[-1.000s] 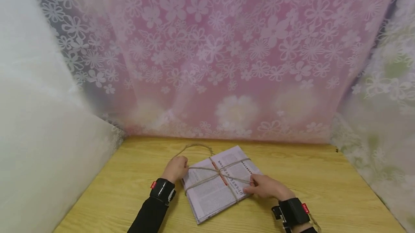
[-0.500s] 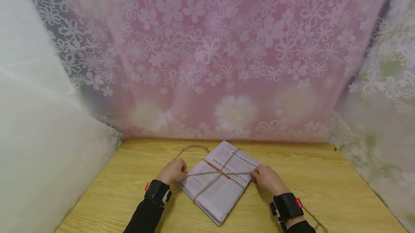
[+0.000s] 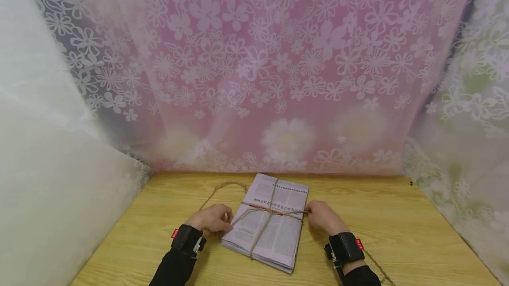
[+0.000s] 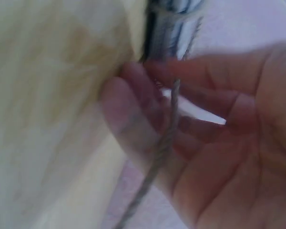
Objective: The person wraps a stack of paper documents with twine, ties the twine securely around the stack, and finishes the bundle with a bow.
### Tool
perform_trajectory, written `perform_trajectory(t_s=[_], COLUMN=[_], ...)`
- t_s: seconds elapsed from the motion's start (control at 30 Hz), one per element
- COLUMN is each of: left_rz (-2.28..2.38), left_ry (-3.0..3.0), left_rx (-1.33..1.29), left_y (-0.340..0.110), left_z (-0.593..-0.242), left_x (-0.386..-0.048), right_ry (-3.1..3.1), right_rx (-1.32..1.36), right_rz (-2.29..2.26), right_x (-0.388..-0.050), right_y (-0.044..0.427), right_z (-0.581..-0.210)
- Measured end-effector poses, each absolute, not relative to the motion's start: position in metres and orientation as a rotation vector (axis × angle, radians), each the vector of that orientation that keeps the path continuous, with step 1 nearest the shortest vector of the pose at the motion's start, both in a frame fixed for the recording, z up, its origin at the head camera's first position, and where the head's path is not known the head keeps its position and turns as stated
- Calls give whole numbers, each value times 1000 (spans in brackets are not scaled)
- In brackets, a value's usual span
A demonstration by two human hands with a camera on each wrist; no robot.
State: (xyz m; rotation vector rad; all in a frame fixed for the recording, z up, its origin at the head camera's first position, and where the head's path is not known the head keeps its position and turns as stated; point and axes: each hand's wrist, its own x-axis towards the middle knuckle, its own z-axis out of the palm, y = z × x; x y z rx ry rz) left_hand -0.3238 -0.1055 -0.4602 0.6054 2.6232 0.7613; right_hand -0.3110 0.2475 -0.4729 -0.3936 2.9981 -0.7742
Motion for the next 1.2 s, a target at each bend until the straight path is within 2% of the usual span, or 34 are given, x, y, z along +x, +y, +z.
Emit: perform_trajectory(t_s=[0.27, 0.57, 0.77, 1.2], left_rz=[753, 696, 826, 874], left_ry=[2753, 2850, 2531, 2833], left_rx=[656, 777, 759, 790], left_y=[-92, -88, -93, -84], left_z=[-465, -472, -465, -473], left_x=[-329, -331, -325, -335], right_ry=[2939, 3027, 3043, 2962], right_rx=[-191, -263, -364, -198], right_rz=[-864, -782, -745, -953], right_x=[-308, -316, -322, -324], right_y=[234, 232, 227, 225], right_z=[-472, -474, -476, -479])
